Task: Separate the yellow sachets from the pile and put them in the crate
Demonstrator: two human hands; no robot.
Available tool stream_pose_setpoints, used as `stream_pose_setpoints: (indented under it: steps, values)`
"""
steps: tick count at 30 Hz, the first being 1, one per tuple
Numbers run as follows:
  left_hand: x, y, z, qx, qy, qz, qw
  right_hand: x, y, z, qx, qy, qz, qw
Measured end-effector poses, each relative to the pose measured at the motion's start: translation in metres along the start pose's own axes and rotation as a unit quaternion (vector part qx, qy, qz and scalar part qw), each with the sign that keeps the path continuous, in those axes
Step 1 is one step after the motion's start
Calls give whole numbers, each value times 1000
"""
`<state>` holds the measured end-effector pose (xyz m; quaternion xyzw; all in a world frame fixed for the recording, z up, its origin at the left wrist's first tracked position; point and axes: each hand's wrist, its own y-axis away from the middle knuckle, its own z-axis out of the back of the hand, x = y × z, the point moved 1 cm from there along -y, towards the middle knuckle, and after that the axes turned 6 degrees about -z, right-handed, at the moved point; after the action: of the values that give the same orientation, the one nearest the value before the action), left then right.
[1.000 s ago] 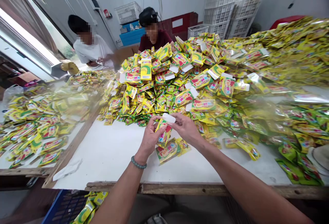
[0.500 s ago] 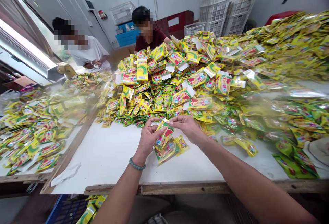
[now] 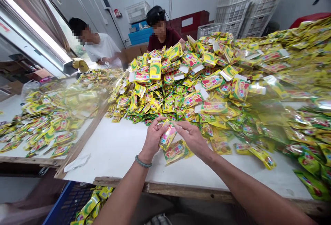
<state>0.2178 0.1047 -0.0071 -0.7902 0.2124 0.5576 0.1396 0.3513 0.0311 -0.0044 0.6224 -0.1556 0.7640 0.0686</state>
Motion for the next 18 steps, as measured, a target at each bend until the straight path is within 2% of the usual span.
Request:
stream_pose_setpoints:
  steps: [3, 7, 11, 13, 15, 18]
  values:
    - [-2, 0, -2, 21, -9, 1, 1000, 2, -1, 3, 8, 17, 13, 1000]
    - [-11, 11, 2, 36, -68, -19, 997, -2, 1, 3, 60, 51, 15, 997]
    - [-35, 33, 20, 55, -168, -52, 983, -3, 6, -12, 123, 99, 92, 983]
    - [-56, 53, 37, 45, -242, -47, 968, 0, 11, -21, 173, 128, 137, 967]
    - [-85, 82, 63, 21, -328, -23, 944, 3, 14, -23, 201, 158, 168, 952]
    - [-135, 136, 117, -71, -442, 65, 892, -3, 11, -11, 180, 203, 183, 945]
